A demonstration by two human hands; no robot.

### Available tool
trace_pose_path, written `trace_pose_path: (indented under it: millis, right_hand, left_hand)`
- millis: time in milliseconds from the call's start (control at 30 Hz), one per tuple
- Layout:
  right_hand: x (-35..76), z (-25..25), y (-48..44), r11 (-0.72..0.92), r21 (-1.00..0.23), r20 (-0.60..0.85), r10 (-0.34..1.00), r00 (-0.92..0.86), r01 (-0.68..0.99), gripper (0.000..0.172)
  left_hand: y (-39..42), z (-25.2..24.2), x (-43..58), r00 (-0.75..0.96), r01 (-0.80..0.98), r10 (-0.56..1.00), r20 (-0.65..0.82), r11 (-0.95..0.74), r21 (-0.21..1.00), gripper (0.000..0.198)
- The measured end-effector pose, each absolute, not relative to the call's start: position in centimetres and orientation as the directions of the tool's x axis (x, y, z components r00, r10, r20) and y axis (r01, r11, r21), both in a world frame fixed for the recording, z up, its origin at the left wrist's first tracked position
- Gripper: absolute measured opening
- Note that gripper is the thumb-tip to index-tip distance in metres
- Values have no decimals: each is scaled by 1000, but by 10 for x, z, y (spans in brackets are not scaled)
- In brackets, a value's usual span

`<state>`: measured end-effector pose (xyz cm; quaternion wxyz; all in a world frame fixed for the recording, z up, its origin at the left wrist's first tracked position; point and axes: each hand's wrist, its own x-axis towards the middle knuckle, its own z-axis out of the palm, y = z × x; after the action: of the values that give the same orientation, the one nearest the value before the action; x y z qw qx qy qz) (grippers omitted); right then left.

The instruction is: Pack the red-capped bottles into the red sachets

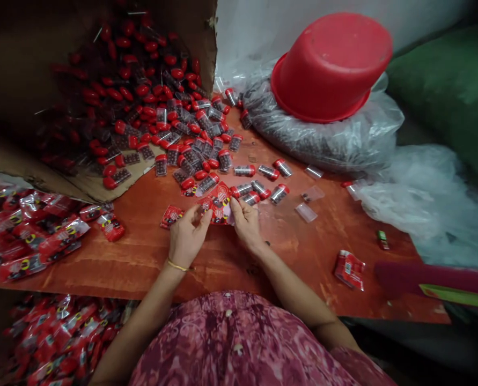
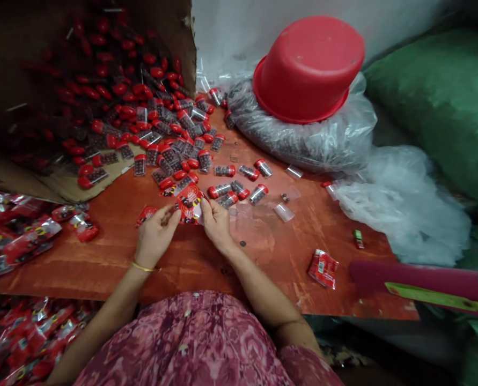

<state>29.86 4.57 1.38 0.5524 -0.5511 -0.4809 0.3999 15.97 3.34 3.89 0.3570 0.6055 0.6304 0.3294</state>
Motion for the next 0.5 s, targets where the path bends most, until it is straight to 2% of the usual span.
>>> trace_pose_path:
  millis: [67,100,167,233,367,500]
  right_hand:
    - [300,14,39,105,-983,141,958,250,152,37]
    - [299,15,36,132,-975,174,954,246,179,35]
    - [297,15,30,167,-964,214,950,227,209,28]
    - [294,13,26,149,-968,193,958,214,204,25]
    - [299,6,25,27,-983,61,980,188,180,36]
    - [313,1,43,13,-942,104,961,255,336,39]
  left_hand:
    - [26,37,166,67,268,960,-272,246,932,48]
    - [23,35,170,97,138,939,-330,316,939,48]
    - [20,32,179,54,-84,927,-372,375,923,44]
    - [20,27,187,-40,-217,923,-383,366,905,42]
    - [28,20,190,-110,-203,919,-378,352,914,41]
    - [34,20,185,-106,-125,916,-386,373,919,43]
